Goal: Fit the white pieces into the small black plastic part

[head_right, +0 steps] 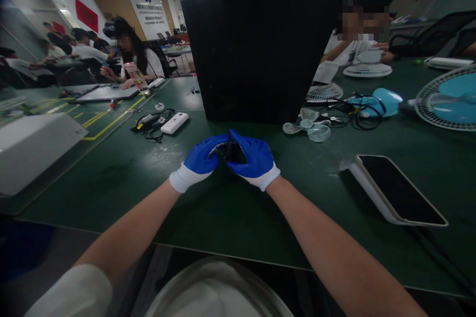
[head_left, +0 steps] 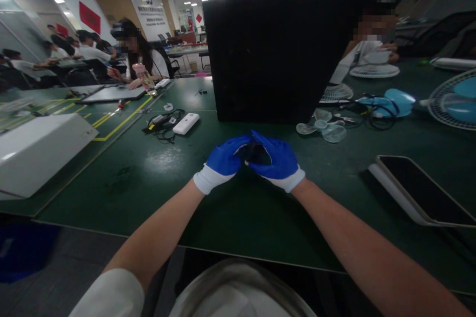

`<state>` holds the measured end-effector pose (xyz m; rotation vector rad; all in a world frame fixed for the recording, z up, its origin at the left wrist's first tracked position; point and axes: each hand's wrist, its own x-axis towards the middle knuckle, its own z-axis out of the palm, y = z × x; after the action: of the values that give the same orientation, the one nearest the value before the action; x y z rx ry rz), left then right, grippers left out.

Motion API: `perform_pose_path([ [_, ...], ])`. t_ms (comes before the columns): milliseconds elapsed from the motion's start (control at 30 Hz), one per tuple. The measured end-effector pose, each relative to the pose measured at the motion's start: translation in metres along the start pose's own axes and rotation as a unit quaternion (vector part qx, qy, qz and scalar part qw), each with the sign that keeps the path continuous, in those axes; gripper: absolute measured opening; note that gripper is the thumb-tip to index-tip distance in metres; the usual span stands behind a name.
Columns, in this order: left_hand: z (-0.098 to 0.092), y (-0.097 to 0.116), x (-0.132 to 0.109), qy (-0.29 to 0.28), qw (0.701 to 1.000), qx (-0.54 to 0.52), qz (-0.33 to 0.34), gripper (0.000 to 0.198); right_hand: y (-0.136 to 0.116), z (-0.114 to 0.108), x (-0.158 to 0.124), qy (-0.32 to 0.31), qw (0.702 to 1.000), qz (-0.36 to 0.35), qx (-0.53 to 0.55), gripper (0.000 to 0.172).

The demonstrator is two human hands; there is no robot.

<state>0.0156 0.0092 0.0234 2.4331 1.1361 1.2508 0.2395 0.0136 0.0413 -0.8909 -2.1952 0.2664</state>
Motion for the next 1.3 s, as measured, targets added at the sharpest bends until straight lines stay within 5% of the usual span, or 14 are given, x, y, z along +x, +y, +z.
perform_pose_path([
  [300, -0.020, -0.017, -0.014, -0.105, 0.961, 0.252, -0.046, 0.022, -0.023, 0.023, 0.005, -0.032, 0.997, -0.011, 0.067, 0.089],
  [533, -0.030, -0.046, -0.012, -0.049, 0.938, 0.292, -0.179, 0.028, -0.004, 0.004, 0.011, -0.114, 0.968, 0.155, -0.163, 0.065],
  [700, -0.019, -0.062, -0.013, -0.068, 0.931, 0.229, -0.276, 0.030, 0.013, 0.023, 0.012, -0.191, 0.940, 0.183, -0.216, 0.059],
  [933, -0.011, -0.064, -0.011, -0.126, 0.932, 0.212, -0.265, 0.030, 0.021, 0.040, 0.007, -0.121, 0.964, 0.141, -0.192, 0.022],
  [1167, -0.012, -0.059, -0.014, -0.137, 0.943, 0.202, -0.226, 0.030, 0.044, 0.011, 0.002, 0.045, 0.976, 0.213, -0.018, 0.028],
  [1300, -0.008, -0.051, -0.015, -0.151, 0.948, 0.216, -0.178, 0.028, 0.037, 0.002, 0.000, 0.050, 0.980, 0.184, 0.063, 0.028],
])
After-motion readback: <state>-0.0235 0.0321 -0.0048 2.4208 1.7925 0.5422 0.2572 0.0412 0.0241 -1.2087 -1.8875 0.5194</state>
